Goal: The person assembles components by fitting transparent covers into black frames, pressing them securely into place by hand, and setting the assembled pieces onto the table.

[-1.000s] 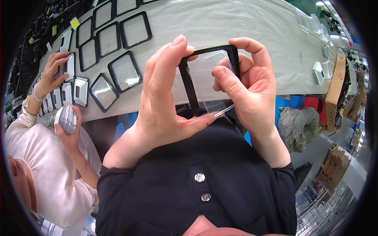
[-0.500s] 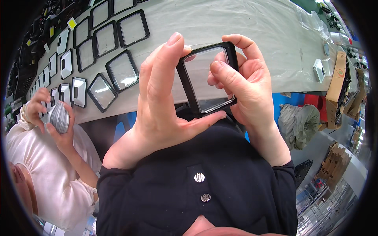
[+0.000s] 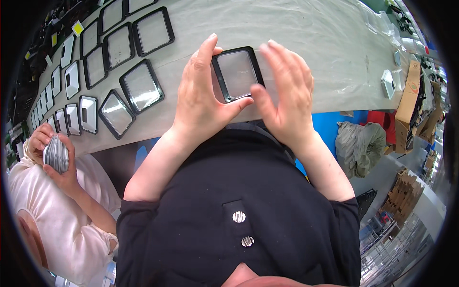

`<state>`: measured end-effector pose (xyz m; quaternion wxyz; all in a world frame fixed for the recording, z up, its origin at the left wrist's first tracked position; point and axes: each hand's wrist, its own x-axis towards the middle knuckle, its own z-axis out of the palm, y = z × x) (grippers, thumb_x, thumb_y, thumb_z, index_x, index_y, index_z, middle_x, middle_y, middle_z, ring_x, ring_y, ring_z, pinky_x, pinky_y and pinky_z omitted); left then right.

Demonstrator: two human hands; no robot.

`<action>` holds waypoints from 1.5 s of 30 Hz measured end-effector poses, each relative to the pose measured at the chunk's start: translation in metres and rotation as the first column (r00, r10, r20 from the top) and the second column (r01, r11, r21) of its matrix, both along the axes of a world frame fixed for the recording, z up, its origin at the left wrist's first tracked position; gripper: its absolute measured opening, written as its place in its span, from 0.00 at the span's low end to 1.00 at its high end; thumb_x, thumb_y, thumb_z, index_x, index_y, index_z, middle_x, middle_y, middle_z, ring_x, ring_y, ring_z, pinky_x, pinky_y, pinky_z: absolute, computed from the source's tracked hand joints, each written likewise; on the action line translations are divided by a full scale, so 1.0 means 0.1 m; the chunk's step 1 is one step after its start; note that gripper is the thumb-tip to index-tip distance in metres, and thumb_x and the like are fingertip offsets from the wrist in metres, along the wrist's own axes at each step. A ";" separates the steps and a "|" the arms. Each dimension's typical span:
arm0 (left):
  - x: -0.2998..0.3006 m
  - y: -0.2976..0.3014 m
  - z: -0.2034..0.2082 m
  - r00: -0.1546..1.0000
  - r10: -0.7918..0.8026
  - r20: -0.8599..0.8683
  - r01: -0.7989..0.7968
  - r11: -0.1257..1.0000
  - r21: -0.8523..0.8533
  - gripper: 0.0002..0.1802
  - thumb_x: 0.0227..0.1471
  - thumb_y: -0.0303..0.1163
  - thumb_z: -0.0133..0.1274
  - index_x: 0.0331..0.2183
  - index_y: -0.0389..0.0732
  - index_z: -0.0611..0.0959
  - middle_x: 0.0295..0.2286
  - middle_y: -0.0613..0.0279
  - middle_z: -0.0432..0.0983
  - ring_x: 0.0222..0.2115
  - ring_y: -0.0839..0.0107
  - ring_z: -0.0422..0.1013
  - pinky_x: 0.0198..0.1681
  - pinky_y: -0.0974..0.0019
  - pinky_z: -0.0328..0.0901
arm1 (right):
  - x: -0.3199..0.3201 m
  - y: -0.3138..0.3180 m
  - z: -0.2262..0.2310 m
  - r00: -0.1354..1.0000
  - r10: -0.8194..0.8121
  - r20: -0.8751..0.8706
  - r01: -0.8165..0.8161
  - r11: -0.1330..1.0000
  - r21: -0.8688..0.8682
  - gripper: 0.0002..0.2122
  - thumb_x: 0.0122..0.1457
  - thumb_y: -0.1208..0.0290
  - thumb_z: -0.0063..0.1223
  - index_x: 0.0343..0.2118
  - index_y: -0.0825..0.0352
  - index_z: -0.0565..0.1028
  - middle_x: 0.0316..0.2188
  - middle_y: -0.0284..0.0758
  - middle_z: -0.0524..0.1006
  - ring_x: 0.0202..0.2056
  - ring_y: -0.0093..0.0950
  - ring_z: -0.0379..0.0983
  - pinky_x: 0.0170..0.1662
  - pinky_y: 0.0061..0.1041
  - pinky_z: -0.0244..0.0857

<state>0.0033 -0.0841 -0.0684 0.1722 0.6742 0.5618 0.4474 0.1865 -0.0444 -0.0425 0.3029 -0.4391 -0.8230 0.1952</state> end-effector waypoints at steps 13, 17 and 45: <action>-0.02 -0.01 0.07 0.920 -0.002 -0.391 -0.024 0.998 -0.062 0.34 0.38 0.34 0.63 0.51 0.38 0.77 0.52 0.51 0.66 0.57 0.48 0.58 0.60 0.47 0.55 | -0.27 -0.06 0.12 0.828 0.141 0.542 -0.287 0.938 0.195 0.26 0.60 0.49 0.47 0.42 0.72 0.80 0.47 0.39 0.78 0.59 0.33 0.65 0.65 0.59 0.34; 0.08 -0.05 0.24 0.855 -0.034 -0.518 -0.030 0.993 -0.114 0.35 0.36 0.38 0.64 0.49 0.37 0.80 0.53 0.47 0.65 0.60 0.47 0.56 0.62 0.44 0.51 | -0.05 -0.11 0.13 0.915 0.147 0.376 -0.197 0.976 0.097 0.25 0.59 0.51 0.51 0.51 0.67 0.76 0.51 0.38 0.75 0.62 0.37 0.59 0.65 0.58 0.33; 0.01 1.03 0.57 0.711 -0.073 -0.699 0.122 0.992 0.020 0.34 0.49 0.34 0.60 0.57 0.41 0.70 0.64 0.47 0.48 0.67 0.48 0.40 0.67 0.42 0.42 | 4.47 0.62 0.93 0.347 -0.938 -0.031 0.861 0.305 0.407 0.30 0.51 0.53 0.61 0.52 0.73 0.72 0.50 0.54 0.74 0.53 0.47 0.70 0.58 0.39 0.63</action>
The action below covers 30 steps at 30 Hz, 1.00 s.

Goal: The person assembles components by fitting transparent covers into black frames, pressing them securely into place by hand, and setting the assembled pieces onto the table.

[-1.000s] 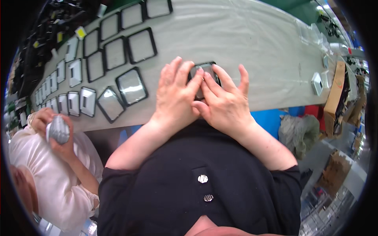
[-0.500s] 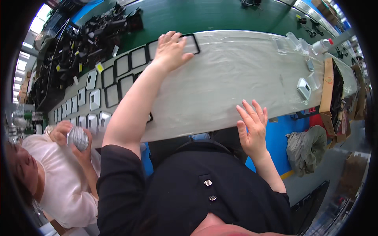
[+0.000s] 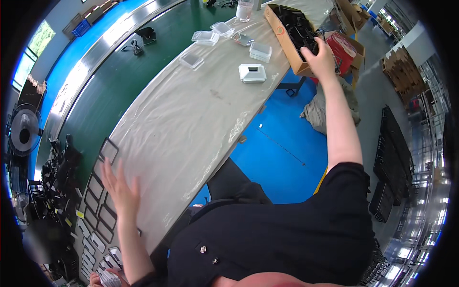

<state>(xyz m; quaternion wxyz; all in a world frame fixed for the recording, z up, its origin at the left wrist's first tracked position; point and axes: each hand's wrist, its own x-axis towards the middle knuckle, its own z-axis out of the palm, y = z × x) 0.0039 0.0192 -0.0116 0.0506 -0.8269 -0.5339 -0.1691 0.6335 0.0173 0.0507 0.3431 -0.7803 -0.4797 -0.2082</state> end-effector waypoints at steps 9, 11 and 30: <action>0.49 -1.05 -0.41 0.985 -0.032 0.171 0.046 0.996 -0.079 0.27 0.48 0.27 0.55 0.53 0.38 0.73 0.60 0.46 0.57 0.64 0.44 0.51 0.64 0.41 0.49 | 1.20 0.64 -0.28 0.730 -0.415 -0.543 0.002 0.796 -0.605 0.56 0.41 0.46 0.69 0.69 0.66 0.48 0.68 0.47 0.53 0.66 0.38 0.55 0.66 0.37 0.50; 0.54 -1.05 -0.39 0.982 -0.033 0.186 0.048 0.996 -0.076 0.26 0.49 0.26 0.55 0.52 0.38 0.74 0.59 0.46 0.59 0.63 0.45 0.53 0.64 0.42 0.49 | 1.23 0.72 -0.39 0.707 -0.404 -0.580 -0.038 0.798 -0.602 0.57 0.41 0.47 0.70 0.69 0.67 0.45 0.69 0.46 0.50 0.67 0.37 0.53 0.67 0.38 0.49; 0.65 -1.06 -0.36 0.990 -0.031 0.139 0.039 0.998 -0.058 0.18 0.45 0.19 0.52 0.42 0.34 0.79 0.51 0.46 0.70 0.56 0.46 0.65 0.59 0.48 0.60 | 1.15 1.08 -0.42 0.724 -0.521 -0.452 0.101 0.728 -0.678 0.63 0.33 0.56 0.74 0.70 0.64 0.40 0.69 0.48 0.50 0.67 0.41 0.51 0.68 0.38 0.47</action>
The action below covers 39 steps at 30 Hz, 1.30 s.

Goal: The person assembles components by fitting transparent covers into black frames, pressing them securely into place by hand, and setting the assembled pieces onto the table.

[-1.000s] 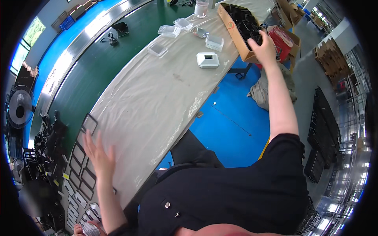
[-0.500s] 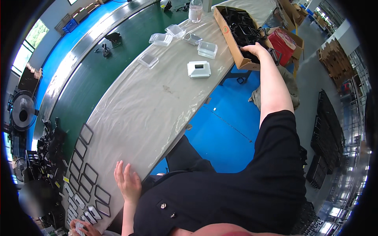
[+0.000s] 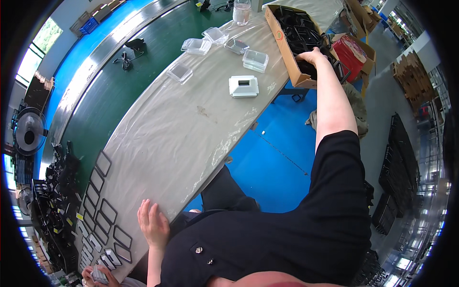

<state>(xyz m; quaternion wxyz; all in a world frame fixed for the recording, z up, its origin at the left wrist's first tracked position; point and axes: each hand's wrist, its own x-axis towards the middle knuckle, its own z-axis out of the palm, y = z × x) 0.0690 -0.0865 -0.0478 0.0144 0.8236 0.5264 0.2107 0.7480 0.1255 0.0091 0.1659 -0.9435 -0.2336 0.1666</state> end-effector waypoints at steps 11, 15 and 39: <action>-0.04 -0.01 -0.05 1.000 0.012 -0.023 -0.012 1.000 -0.010 0.19 0.46 0.23 0.52 0.44 0.37 0.78 0.52 0.47 0.70 0.56 0.49 0.65 0.60 0.45 0.57 | 0.35 0.14 -0.18 0.987 0.077 -0.144 -0.057 0.988 0.143 0.66 0.32 0.56 0.77 0.70 0.64 0.37 0.69 0.49 0.50 0.66 0.40 0.55 0.66 0.40 0.51; -0.03 -0.01 -0.03 0.999 0.017 -0.032 -0.018 1.000 -0.014 0.19 0.46 0.23 0.52 0.44 0.37 0.78 0.52 0.48 0.69 0.56 0.49 0.65 0.60 0.45 0.57 | 0.32 0.16 -0.17 0.990 0.074 -0.120 -0.051 0.981 0.185 0.67 0.30 0.59 0.79 0.70 0.63 0.37 0.68 0.49 0.52 0.66 0.40 0.56 0.66 0.41 0.52; -0.06 0.01 -0.07 1.000 0.001 -0.031 -0.001 1.000 -0.010 0.21 0.46 0.23 0.52 0.45 0.37 0.77 0.51 0.47 0.70 0.55 0.49 0.67 0.60 0.45 0.58 | 0.39 0.38 -0.03 0.967 0.243 -0.077 -0.239 0.969 0.062 0.61 0.34 0.63 0.74 0.71 0.56 0.41 0.65 0.48 0.59 0.63 0.40 0.60 0.64 0.39 0.54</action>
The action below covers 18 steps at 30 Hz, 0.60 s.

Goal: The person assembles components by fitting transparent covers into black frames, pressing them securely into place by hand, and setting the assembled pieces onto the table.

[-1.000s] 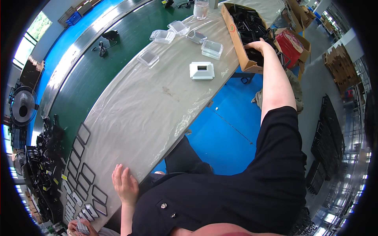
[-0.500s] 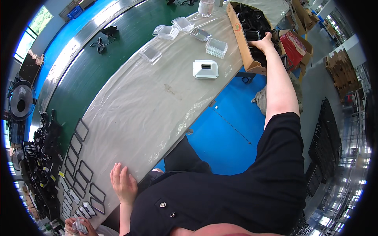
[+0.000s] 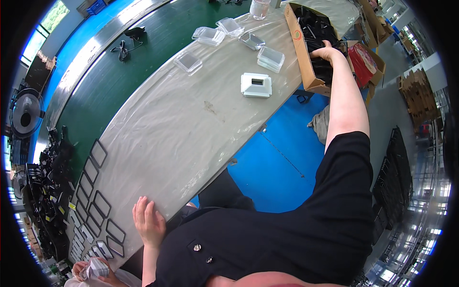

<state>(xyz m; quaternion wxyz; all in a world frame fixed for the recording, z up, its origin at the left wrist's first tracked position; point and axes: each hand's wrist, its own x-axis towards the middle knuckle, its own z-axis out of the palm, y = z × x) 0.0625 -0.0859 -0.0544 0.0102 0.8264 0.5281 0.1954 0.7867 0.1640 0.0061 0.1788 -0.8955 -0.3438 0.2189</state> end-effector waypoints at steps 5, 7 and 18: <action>0.02 0.00 0.02 1.000 0.004 0.026 -0.004 1.000 -0.009 0.21 0.46 0.22 0.52 0.45 0.36 0.77 0.50 0.46 0.71 0.54 0.48 0.67 0.59 0.45 0.59 | -0.11 0.00 0.05 0.999 0.048 -0.009 -0.049 0.995 -0.089 0.63 0.32 0.61 0.76 0.71 0.53 0.42 0.64 0.49 0.60 0.61 0.41 0.62 0.62 0.43 0.57; 0.03 0.02 0.03 1.000 0.001 0.027 -0.001 1.000 -0.005 0.21 0.45 0.22 0.51 0.45 0.36 0.77 0.50 0.46 0.71 0.54 0.47 0.67 0.59 0.45 0.59 | 0.04 0.03 -0.01 0.999 0.047 -0.002 -0.047 0.998 -0.047 0.63 0.32 0.61 0.76 0.70 0.53 0.42 0.63 0.49 0.61 0.61 0.41 0.62 0.62 0.42 0.57; 0.05 0.02 0.04 0.999 -0.001 0.045 0.000 1.000 0.009 0.20 0.44 0.21 0.51 0.44 0.35 0.77 0.48 0.46 0.72 0.53 0.47 0.68 0.58 0.45 0.61 | 0.04 0.04 -0.02 0.998 0.054 -0.011 -0.053 0.998 0.044 0.58 0.32 0.65 0.74 0.69 0.59 0.47 0.61 0.49 0.65 0.59 0.40 0.66 0.62 0.38 0.59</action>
